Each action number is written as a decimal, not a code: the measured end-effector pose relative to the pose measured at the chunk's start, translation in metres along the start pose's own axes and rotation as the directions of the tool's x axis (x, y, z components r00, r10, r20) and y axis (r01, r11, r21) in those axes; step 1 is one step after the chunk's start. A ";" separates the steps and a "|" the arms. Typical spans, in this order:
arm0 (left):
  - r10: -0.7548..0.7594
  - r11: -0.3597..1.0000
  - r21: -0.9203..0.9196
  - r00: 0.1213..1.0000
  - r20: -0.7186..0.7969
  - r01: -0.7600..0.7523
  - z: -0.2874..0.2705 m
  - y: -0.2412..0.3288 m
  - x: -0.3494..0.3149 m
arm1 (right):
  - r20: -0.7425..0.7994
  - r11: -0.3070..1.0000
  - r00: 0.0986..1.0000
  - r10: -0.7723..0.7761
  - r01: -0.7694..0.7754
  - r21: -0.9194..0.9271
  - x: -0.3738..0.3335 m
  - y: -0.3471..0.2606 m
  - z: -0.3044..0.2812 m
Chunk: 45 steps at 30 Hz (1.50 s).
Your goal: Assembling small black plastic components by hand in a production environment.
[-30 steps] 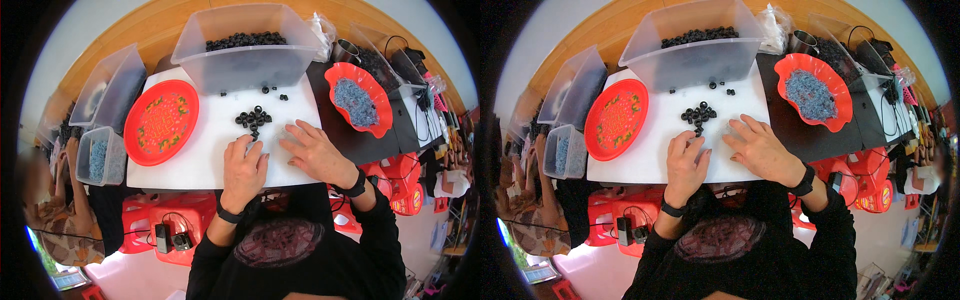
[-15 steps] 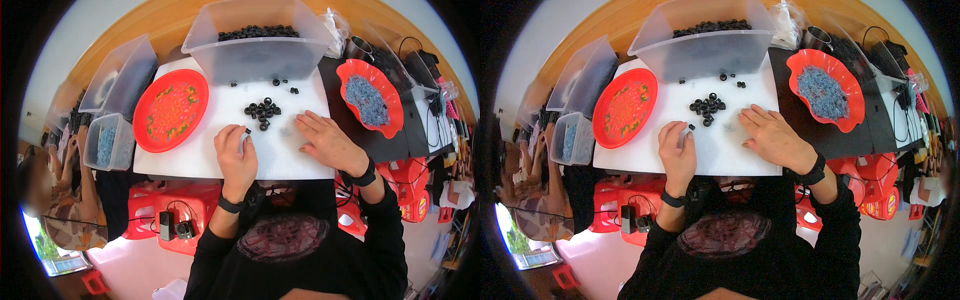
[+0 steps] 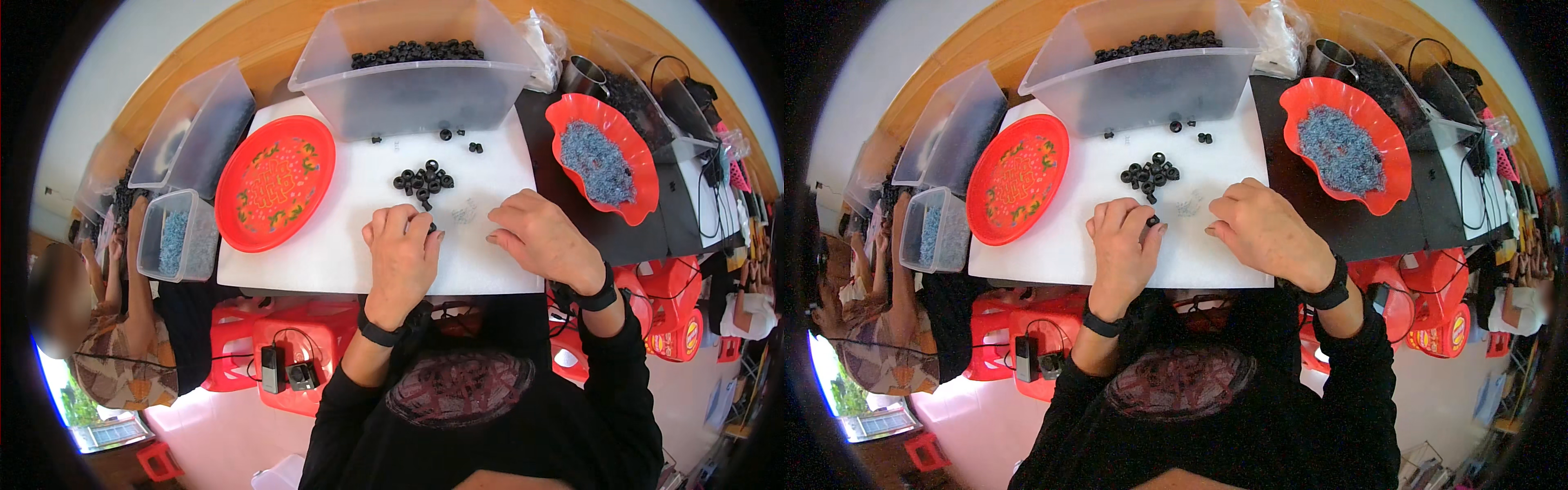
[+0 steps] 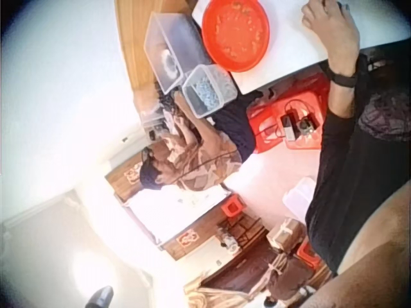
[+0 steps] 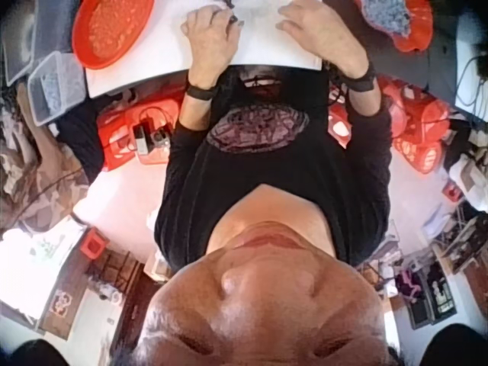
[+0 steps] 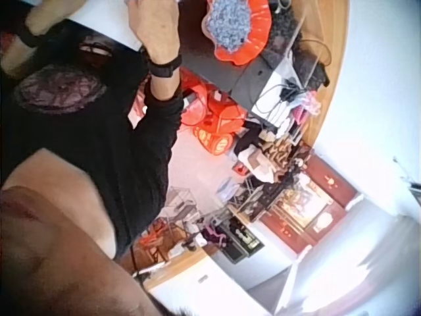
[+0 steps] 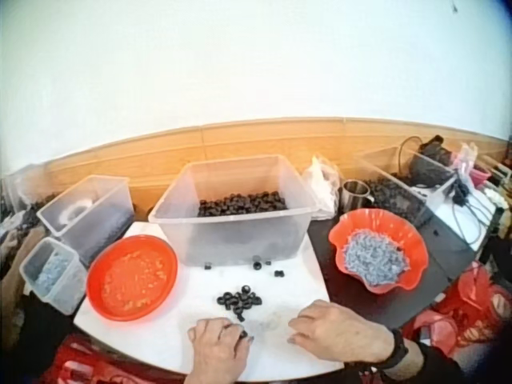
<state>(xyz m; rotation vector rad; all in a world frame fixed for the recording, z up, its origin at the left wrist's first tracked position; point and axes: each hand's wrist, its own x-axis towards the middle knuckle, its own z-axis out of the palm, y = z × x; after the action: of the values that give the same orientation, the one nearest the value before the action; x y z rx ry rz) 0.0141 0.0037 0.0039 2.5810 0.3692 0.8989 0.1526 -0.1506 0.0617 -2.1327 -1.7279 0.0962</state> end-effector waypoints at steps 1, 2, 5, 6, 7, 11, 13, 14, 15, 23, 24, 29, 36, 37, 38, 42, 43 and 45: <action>0.002 1.000 -0.003 1.000 0.002 -0.002 0.002 -0.001 0.000 | -0.069 1.000 0.997 -0.017 0.017 0.009 0.000 0.000 0.001; 0.024 1.000 -0.001 1.000 -0.004 -0.024 0.003 -0.002 0.000 | -0.071 1.000 0.997 -0.016 0.016 0.009 0.000 -0.002 0.000; 0.057 0.998 0.002 0.998 -0.022 -0.057 0.004 -0.005 -0.002 | -0.036 1.000 0.999 0.017 -0.017 -0.002 0.000 -0.007 -0.007; 0.066 0.998 0.005 0.997 -0.035 -0.066 0.004 -0.006 -0.003 | 0.003 0.999 0.999 0.032 -0.032 -0.025 0.000 -0.005 -0.010; 0.066 0.998 0.002 0.997 -0.035 -0.066 0.004 -0.006 -0.003 | 0.042 0.998 0.998 0.048 -0.046 -0.050 0.001 -0.003 -0.012; 0.043 0.998 -0.042 0.996 -0.075 -0.047 0.001 -0.006 -0.004 | 0.007 0.996 1.000 -0.004 0.005 -0.084 0.013 -0.002 -0.014; 0.026 0.995 -0.089 0.995 -0.099 -0.035 -0.001 -0.008 -0.005 | 0.076 0.995 0.997 0.009 -0.001 -0.100 0.024 0.000 -0.007; -0.023 0.979 -0.204 0.989 -0.145 -0.007 -0.002 -0.011 -0.008 | 0.075 0.995 0.997 0.008 -0.001 -0.101 0.030 0.004 -0.001; -0.075 0.948 -0.318 0.980 -0.186 0.012 -0.004 -0.011 -0.010 | 0.077 0.995 0.997 -0.010 0.018 -0.100 0.035 0.007 0.004; -0.436 0.225 -0.949 0.894 0.106 0.222 -0.020 -0.010 -0.026 | 0.057 0.995 0.994 -0.094 0.095 -0.014 0.053 0.016 0.028; -0.413 0.036 -0.971 0.889 0.199 0.234 -0.020 -0.013 -0.026 | 0.061 0.994 0.994 -0.095 0.098 -0.047 0.052 0.015 0.028; -0.364 -0.230 -0.941 0.875 0.319 0.247 -0.019 -0.015 -0.023 | 0.090 0.986 0.994 -0.068 0.080 -0.147 0.051 0.011 0.031; -0.354 -0.229 -0.945 0.884 0.304 0.234 -0.012 -0.012 -0.024 | 0.087 0.991 0.993 -0.080 0.089 -0.103 0.052 0.012 0.032; -0.353 -0.229 -0.945 0.885 0.304 0.234 -0.012 -0.010 -0.024 | 0.072 0.993 0.994 -0.077 0.083 -0.088 0.051 0.013 0.033; -0.377 -0.172 -0.958 0.884 0.278 0.229 -0.012 -0.008 -0.023 | 0.071 0.993 0.995 -0.076 0.082 -0.089 0.050 0.014 0.032; -0.397 0.006 -0.965 0.887 0.237 0.261 -0.011 -0.002 -0.023 | -0.087 1.000 0.996 -0.018 0.019 0.015 0.042 0.008 0.019; -0.396 0.005 -0.965 0.887 0.239 0.262 -0.009 -0.002 -0.023 | -0.157 0.996 0.988 0.008 0.007 0.094 0.039 0.002 0.014; -0.375 0.122 -0.952 0.901 0.217 0.280 -0.008 -0.004 -0.025 | -0.179 0.981 0.983 0.028 0.007 0.193 0.035 -0.014 0.005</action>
<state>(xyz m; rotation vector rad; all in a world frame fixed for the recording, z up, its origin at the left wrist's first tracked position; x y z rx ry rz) -0.0108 0.0000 -0.0054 1.1381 0.2301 0.6793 0.1463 -0.1135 0.0687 -1.9463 -1.5376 0.0680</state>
